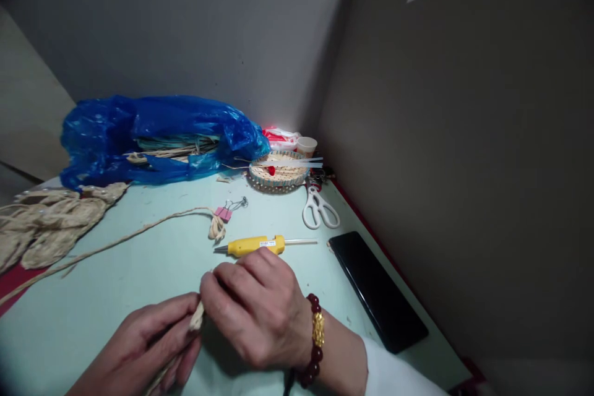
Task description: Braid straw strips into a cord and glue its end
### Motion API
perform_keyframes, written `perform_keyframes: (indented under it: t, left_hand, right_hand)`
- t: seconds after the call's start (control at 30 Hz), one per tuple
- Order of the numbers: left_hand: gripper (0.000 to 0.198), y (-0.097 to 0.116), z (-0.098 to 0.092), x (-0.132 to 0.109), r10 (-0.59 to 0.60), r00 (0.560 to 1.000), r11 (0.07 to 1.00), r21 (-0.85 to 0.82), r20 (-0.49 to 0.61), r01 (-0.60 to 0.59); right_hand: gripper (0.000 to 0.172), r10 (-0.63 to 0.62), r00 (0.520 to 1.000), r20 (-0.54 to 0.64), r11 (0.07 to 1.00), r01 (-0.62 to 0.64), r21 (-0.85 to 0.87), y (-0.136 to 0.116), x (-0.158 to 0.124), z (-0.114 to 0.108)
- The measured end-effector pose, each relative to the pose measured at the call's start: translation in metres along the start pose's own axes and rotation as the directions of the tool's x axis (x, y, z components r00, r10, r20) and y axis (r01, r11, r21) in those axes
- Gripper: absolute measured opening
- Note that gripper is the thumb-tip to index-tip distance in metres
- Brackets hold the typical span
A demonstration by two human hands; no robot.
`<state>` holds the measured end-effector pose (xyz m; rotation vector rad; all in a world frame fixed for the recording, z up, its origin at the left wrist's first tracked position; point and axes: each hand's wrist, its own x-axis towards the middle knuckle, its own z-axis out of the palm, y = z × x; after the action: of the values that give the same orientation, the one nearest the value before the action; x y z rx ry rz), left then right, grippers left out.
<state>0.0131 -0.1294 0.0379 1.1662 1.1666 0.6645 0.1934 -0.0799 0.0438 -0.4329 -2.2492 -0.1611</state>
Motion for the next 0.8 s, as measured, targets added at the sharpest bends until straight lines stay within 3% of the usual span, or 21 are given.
perform_keyframes:
  t: [0.17, 0.37, 0.6, 0.8]
  left_hand:
    - [0.051, 0.0, -0.001, -0.003, 0.012, 0.998, 0.999, -0.036, 0.055, -0.01]
    - [0.045, -0.003, -0.001, 0.0, -0.034, 0.998, 0.995, -0.092, 0.052, 0.039]
    - [0.048, -0.005, -0.003, 0.003, -0.013, 1.0, 0.992, -0.126, -0.013, 0.011]
    - [0.039, -0.005, -0.003, 0.004, 0.002, 1.0, 0.962, -0.274, 0.023, 0.005]
  right_hand:
    - [0.033, -0.087, 0.996, -0.022, 0.996, 0.087, -0.019, 0.001, 0.001, 0.001]
    - [0.031, -0.134, 0.989, -0.059, 0.991, 0.134, 0.006, 0.001, 0.0, 0.001]
    - [0.033, -0.105, 0.994, -0.041, 0.993, 0.107, 0.047, -0.008, 0.0, 0.001]
    - [0.031, -0.114, 0.993, 0.01, 0.993, 0.114, 0.027, -0.009, 0.002, -0.002]
